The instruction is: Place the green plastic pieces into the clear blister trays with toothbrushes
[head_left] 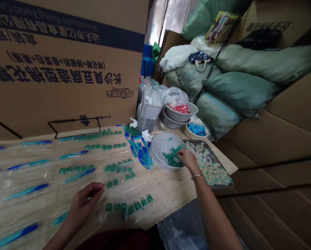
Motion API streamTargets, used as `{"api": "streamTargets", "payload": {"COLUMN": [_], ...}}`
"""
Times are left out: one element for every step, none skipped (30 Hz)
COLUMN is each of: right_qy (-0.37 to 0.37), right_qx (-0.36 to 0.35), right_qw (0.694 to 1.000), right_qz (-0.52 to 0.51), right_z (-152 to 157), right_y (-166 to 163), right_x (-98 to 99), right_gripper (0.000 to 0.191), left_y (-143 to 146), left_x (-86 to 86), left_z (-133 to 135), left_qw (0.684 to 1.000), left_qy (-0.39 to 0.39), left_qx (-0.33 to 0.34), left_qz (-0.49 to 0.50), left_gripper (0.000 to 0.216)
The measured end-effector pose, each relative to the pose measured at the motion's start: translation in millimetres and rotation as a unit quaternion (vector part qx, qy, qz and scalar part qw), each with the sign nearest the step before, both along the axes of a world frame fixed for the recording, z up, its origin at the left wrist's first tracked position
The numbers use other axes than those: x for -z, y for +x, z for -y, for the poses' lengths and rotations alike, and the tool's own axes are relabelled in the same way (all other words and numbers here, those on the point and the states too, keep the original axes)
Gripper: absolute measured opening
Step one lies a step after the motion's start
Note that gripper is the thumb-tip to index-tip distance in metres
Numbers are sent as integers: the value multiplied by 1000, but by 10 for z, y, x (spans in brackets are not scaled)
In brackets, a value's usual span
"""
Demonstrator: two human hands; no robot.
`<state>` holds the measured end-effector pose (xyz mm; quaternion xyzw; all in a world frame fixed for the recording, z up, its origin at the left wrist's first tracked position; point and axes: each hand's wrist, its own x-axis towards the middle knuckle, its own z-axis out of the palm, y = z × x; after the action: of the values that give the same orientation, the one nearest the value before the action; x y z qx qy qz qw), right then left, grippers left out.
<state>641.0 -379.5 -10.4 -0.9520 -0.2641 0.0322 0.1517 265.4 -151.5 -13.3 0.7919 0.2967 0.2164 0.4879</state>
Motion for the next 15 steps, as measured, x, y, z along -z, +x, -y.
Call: {"api": "streamTargets", "payload": {"right_qy": [-23, -42, -57, -69, -78, -84, -86, -87, -85, -82, -78, -74, -70, -65, -59], "right_qx": [-3, -7, -11, -15, -18, -20, -20, -19, -17, -16, -16, -18, -23, -29, -36], "right_qw": [1000, 999, 998, 998, 997, 996, 996, 996, 996, 996, 997, 997, 997, 997, 997], "right_qz": [0, -1, -1, -2, -3, -5, -7, -7, -8, -8, -9, -11, -14, -17, -19], "right_z": [-5, -20, -39, -58, -74, -89, -102, -114, -128, -144, -161, -178, -195, -209, -220], "right_y": [8, 6, 1, 0, 4, 14, 28, 44, 60, 72, 81, 85, 87, 86, 84], "right_x": [42, 81, 114, 139, 156, 167, 174, 179, 184, 189, 194, 200, 205, 208, 209], "right_gripper": [18, 19, 20, 21, 21, 20, 19, 17, 17, 17, 17, 16, 15, 13, 13], "left_y": [-3, 1, 11, 23, 36, 47, 57, 65, 73, 82, 91, 101, 111, 121, 130], "left_x": [6, 6, 2, -4, -9, -13, -14, -12, -9, -6, -4, -5, -8, -14, -22], "left_z": [4, 14, 27, 39, 48, 54, 55, 53, 51, 49, 50, 55, 62, 71, 82], "left_qw": [1000, 1000, 1000, 1000, 1000, 1000, 1000, 1000, 1000, 1000, 1000, 1000, 1000, 1000, 1000], "left_qy": [-4, -5, -4, 0, 4, 8, 12, 13, 13, 11, 9, 9, 9, 10, 11], "left_qx": [-5, -8, -7, -4, 2, 8, 13, 16, 19, 19, 19, 18, 17, 18, 20], "left_qz": [-2, -3, -4, -6, -9, -13, -16, -18, -19, -20, -20, -18, -14, -9, -5], "left_gripper": [23, 24, 24, 23, 23, 23, 23, 23, 24, 24, 24, 24, 23, 23, 22]}}
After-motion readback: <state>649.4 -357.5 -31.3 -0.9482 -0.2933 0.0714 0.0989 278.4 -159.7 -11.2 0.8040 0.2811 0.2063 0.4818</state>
